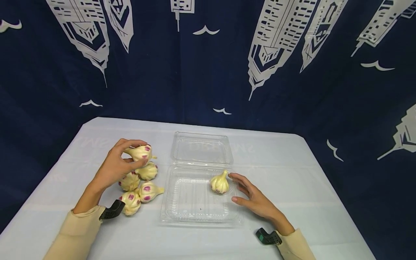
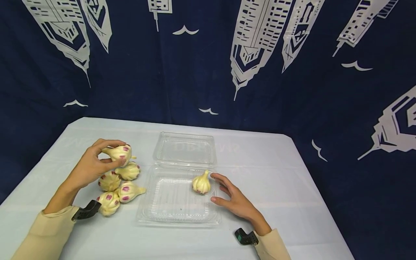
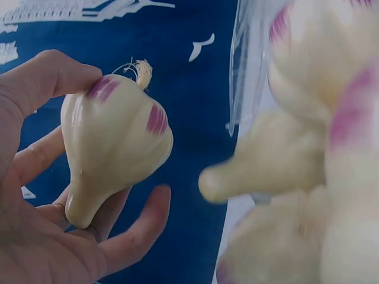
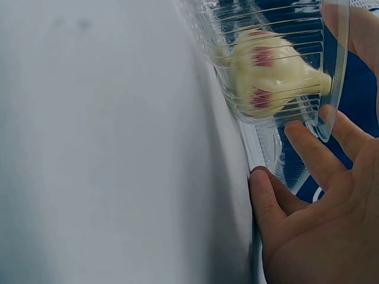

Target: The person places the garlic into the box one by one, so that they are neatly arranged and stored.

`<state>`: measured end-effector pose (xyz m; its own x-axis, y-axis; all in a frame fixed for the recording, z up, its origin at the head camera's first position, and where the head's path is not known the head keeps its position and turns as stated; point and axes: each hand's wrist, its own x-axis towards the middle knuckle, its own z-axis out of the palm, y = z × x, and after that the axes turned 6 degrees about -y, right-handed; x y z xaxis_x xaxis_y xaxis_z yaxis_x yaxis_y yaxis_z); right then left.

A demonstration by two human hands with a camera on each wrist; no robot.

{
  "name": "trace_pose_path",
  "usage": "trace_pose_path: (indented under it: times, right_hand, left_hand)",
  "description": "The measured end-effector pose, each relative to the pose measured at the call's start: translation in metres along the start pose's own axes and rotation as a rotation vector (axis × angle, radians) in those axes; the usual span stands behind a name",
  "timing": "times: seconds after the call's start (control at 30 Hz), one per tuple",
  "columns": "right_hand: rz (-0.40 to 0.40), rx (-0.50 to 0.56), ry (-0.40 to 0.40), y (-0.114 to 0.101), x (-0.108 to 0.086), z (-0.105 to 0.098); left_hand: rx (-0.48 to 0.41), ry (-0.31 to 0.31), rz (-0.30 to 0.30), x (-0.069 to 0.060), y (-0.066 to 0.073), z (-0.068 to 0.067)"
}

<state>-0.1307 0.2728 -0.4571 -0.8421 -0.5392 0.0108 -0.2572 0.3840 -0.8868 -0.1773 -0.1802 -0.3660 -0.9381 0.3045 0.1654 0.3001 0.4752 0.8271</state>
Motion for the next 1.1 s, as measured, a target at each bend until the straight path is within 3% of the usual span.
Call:
trace_pose_path:
  times: [0.3, 0.67, 1.1]
  right_hand:
    - [-0.004, 0.02, 0.002, -0.001, -0.002, 0.001]
    - [-0.009, 0.029, -0.004, -0.002, -0.001, -0.001]
    - [-0.014, 0.036, -0.003, -0.001, 0.0, 0.001]
  left_hand:
    - [-0.033, -0.053, 0.039, 0.005, 0.008, 0.019]
    - [-0.049, -0.158, 0.157, 0.012, 0.023, 0.042]
    - [-0.036, -0.244, 0.221, 0.019, 0.033, 0.066]
